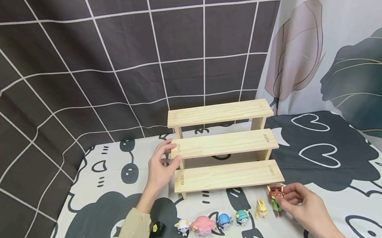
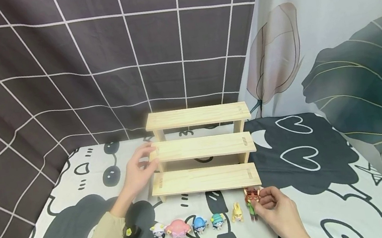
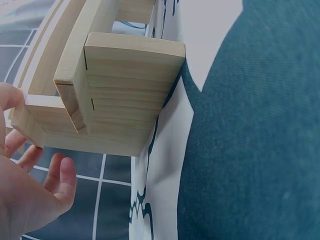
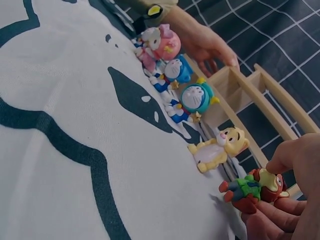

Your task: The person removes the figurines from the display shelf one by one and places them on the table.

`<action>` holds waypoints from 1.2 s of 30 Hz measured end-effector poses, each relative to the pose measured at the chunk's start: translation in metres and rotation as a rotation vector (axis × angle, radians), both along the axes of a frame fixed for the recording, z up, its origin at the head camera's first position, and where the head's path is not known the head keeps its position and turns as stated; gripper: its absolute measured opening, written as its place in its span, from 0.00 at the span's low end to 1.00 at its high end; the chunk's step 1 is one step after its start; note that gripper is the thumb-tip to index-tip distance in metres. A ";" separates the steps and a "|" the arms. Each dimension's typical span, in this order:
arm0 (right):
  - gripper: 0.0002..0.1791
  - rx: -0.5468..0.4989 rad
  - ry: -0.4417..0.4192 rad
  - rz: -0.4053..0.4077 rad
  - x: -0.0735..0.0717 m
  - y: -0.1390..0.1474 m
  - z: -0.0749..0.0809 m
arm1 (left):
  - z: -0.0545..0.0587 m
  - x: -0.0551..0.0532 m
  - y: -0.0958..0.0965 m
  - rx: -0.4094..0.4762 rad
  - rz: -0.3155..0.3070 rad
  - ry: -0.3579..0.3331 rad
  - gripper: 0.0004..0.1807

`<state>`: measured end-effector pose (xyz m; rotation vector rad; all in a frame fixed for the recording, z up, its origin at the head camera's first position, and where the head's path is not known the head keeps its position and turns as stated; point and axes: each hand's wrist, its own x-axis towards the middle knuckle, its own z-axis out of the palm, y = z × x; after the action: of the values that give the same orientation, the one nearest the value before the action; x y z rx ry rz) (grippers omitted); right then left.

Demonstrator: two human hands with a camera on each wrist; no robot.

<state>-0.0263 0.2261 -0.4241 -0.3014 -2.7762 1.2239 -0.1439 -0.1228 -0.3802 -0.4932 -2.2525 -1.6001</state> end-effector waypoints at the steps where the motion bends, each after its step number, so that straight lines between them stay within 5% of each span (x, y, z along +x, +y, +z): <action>1: 0.17 0.001 -0.012 0.002 0.000 0.000 0.000 | 0.000 0.000 0.000 0.001 0.000 -0.001 0.17; 12: 0.16 0.017 -0.096 0.020 -0.004 0.000 -0.003 | -0.001 0.001 -0.001 0.002 0.001 0.002 0.17; 36: 0.13 0.067 -0.140 0.055 -0.007 0.003 -0.001 | 0.001 0.000 0.000 0.022 -0.023 0.002 0.17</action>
<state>-0.0332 0.2292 -0.4248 -0.3189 -2.9560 1.1601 -0.1439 -0.1229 -0.3791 -0.5164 -2.2329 -1.6332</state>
